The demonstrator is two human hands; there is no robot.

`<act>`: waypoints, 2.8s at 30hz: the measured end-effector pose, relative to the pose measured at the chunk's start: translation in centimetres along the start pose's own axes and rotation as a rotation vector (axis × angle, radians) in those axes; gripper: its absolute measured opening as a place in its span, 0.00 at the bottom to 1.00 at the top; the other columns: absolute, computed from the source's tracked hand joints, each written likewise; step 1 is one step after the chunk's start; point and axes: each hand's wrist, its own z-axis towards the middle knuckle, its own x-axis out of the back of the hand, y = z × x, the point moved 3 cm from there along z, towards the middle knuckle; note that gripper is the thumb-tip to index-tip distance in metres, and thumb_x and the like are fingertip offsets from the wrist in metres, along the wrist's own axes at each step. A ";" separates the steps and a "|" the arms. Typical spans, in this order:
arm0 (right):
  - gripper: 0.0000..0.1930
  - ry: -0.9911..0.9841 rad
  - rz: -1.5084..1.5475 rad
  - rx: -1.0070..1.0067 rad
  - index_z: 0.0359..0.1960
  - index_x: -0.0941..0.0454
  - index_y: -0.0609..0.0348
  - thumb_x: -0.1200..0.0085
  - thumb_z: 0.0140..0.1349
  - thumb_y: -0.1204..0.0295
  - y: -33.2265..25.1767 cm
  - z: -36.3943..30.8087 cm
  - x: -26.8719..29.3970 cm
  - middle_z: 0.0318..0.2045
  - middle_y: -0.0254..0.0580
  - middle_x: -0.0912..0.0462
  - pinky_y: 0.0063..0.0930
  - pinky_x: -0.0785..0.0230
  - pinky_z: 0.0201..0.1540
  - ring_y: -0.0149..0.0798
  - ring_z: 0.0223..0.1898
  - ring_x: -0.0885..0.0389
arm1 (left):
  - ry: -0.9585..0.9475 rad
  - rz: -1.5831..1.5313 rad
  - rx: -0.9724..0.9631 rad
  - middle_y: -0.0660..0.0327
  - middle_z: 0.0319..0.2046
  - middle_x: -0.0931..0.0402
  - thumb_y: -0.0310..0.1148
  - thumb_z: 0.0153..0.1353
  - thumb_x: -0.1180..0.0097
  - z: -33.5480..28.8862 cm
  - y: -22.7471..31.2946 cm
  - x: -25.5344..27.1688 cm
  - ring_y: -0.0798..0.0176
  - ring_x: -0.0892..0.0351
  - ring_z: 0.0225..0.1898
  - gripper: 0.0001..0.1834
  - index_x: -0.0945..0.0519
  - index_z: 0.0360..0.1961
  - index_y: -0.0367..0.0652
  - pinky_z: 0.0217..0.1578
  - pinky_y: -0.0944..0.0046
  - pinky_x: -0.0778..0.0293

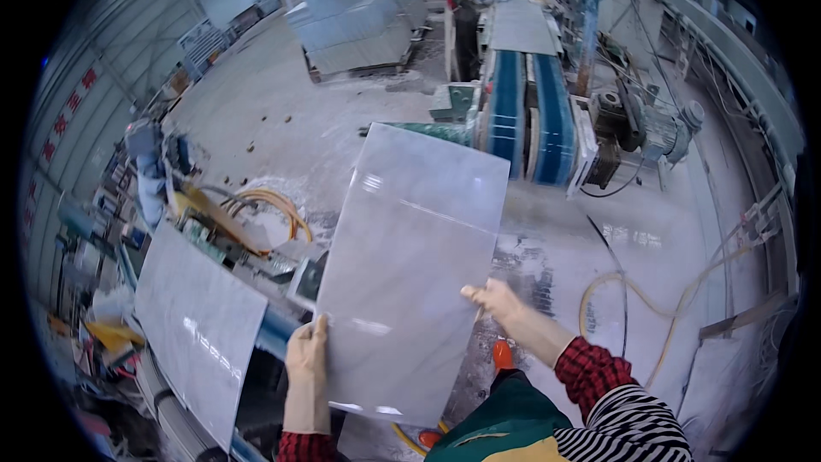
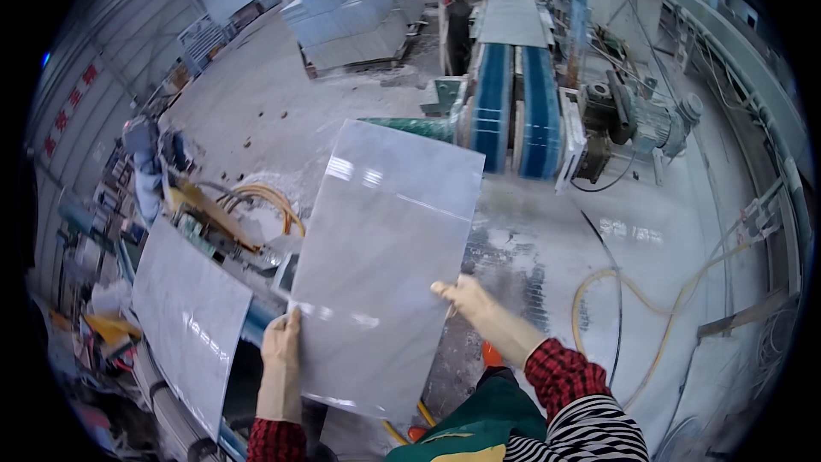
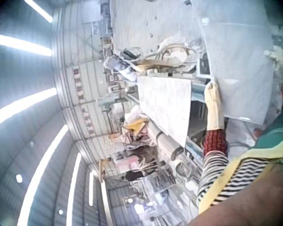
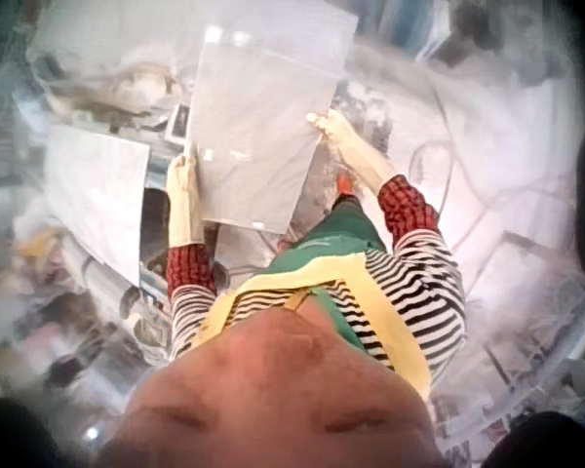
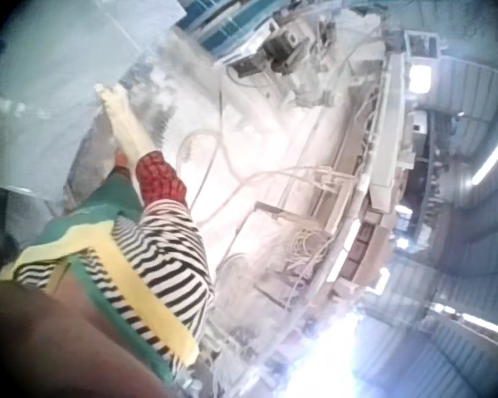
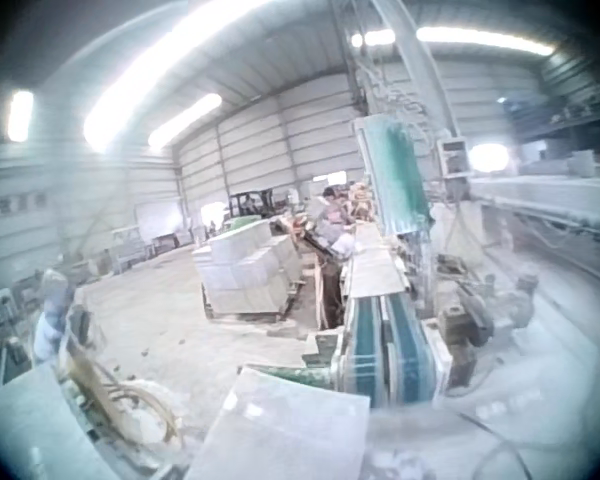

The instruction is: The person feeds large rectangular tiles onto a conveyor belt and guides them through a processing machine. They repeatedly pick up tiles, align them, and move them along the line while wearing gloves.

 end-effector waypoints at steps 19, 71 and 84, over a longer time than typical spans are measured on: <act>0.24 0.465 0.061 0.057 0.50 0.18 0.65 0.38 0.70 0.52 -8.7 16.2 33.8 0.38 0.42 0.14 0.32 0.28 0.37 0.35 0.36 0.18 | -0.475 0.279 -0.031 0.40 0.60 0.19 0.72 0.73 0.66 9.6 20.1 -33.7 0.41 0.22 0.63 0.48 0.20 0.65 0.35 0.64 0.49 0.31; 0.23 0.686 -1.355 0.869 0.55 0.19 0.58 0.45 0.70 0.53 -20.0 17.2 24.7 0.54 0.59 0.21 0.57 0.32 0.53 0.63 0.47 0.24 | -0.546 0.356 -1.532 0.49 0.63 0.26 0.51 0.54 0.30 19.6 39.7 -42.5 0.41 0.26 0.63 0.38 0.22 0.65 0.48 0.65 0.41 0.32; 0.23 0.780 -1.274 0.987 0.56 0.17 0.52 0.43 0.68 0.50 -22.9 24.5 28.9 0.58 0.51 0.19 0.54 0.32 0.59 0.60 0.54 0.22 | -0.407 0.294 -1.636 0.49 0.63 0.25 0.53 0.57 0.32 24.8 45.1 -46.8 0.39 0.25 0.63 0.36 0.22 0.64 0.48 0.66 0.39 0.32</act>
